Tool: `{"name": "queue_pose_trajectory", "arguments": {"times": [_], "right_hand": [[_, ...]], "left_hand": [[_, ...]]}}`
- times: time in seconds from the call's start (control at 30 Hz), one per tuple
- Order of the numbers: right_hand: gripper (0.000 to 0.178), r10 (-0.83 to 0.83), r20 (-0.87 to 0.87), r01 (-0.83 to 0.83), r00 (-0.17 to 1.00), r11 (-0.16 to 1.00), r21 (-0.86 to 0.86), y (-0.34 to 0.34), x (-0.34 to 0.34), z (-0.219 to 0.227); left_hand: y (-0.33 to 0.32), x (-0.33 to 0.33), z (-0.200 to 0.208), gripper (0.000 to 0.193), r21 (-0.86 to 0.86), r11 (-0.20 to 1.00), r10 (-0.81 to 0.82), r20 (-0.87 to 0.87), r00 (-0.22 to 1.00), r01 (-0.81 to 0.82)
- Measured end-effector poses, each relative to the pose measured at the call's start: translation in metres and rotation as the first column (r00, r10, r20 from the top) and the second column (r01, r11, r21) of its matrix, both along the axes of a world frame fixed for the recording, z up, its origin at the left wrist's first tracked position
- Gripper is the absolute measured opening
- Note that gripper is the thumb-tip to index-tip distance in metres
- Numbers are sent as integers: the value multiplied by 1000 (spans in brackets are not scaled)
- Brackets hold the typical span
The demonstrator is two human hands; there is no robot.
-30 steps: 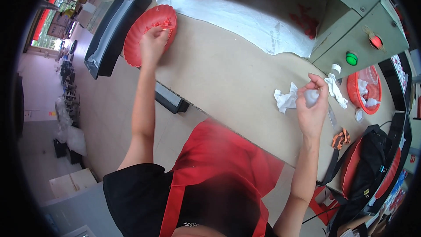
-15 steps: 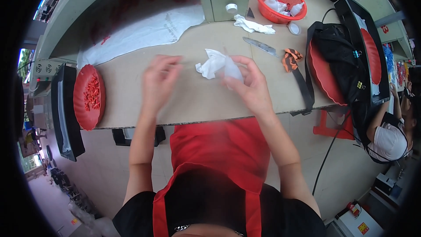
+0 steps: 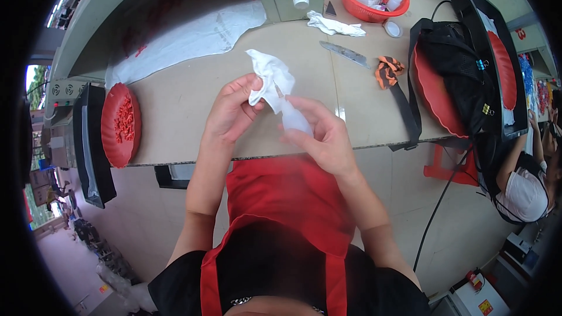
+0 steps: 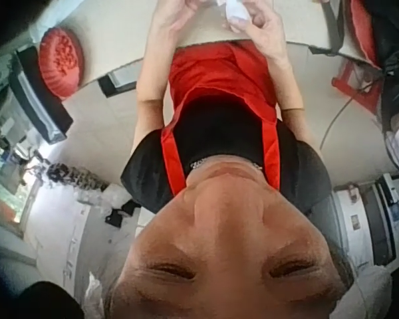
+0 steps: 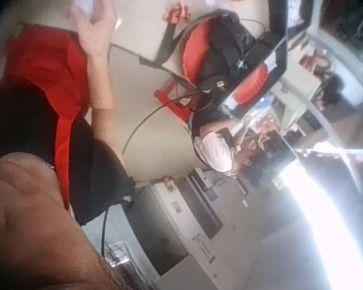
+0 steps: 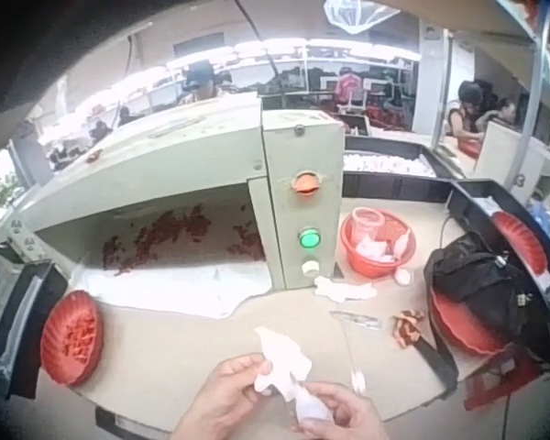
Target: The person applies glue from a bottle to red plastic toy components, then assembles them onto white bases by hand.
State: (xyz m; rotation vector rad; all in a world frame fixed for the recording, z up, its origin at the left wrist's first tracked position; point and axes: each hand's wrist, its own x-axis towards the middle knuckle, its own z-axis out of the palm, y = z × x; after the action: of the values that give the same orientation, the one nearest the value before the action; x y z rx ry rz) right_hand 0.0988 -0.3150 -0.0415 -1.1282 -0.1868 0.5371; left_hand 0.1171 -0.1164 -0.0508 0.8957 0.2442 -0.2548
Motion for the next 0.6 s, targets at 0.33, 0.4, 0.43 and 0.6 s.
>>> {"name": "queue_pose_trajectory", "arguments": {"times": [0.33,0.4,0.43,0.6], "right_hand": [[45,45,5,-45,999,999,7,2,-10,0],[44,96,68,-96,993,995,-3,-3,-11,-1],[44,101,70,-101,992,995,-4,-3,-12,0],[43,24,35,-22,999,998,-54,0,-17,-3]], "left_hand": [[2,-13,9,16,134,990,-60,122,991,43],[15,-8,9,15,79,997,3,104,995,-11],[27,-3,14,14,75,986,136,170,976,-150],[34,0,10,10,231,948,159,253,954,-219]]}}
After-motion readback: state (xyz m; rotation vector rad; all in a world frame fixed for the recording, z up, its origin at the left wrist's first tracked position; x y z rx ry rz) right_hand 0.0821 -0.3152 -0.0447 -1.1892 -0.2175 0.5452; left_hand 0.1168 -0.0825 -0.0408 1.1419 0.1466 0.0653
